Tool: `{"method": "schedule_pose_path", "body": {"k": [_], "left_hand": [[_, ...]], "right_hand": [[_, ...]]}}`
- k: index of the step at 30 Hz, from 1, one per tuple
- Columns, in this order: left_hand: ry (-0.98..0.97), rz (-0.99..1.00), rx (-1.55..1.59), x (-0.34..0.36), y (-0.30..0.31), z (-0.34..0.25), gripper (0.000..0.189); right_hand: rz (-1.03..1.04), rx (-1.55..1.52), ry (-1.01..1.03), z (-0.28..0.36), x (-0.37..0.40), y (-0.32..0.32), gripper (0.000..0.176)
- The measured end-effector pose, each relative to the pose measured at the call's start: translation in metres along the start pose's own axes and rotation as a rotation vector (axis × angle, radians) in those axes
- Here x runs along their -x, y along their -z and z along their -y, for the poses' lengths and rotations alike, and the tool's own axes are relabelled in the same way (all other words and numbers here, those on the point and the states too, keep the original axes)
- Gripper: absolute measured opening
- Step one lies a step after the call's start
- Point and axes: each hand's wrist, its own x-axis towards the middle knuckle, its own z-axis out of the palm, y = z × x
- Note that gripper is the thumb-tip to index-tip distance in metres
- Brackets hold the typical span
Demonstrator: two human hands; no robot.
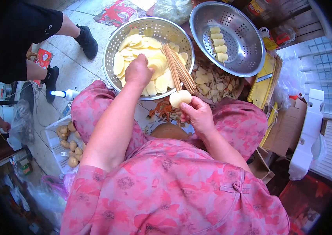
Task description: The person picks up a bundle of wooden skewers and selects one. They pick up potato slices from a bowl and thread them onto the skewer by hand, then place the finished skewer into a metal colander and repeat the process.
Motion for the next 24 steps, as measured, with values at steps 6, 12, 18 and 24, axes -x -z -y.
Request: {"method": "schedule_pose_path", "body": {"k": [6, 12, 18, 24], "left_hand": [[-0.029, -0.118, 0.059, -0.003, -0.005, 0.024, 0.025], [0.326, -0.051, 1.018, 0.003, 0.026, 0.025, 0.024], [0.397, -0.070, 1.358, 0.010, 0.046, 0.024, 0.029], [0.367, -0.087, 1.333, 0.009, 0.048, 0.028, 0.027]], "right_hand": [[0.064, 0.101, 0.021, -0.004, 0.003, 0.001, 0.012], [0.178, 0.224, -0.098, -0.021, 0.007, 0.003, 0.009], [0.216, 0.200, -0.137, -0.014, 0.013, -0.001, 0.014], [0.213, 0.169, -0.127, -0.017, 0.015, -0.002, 0.011]]}}
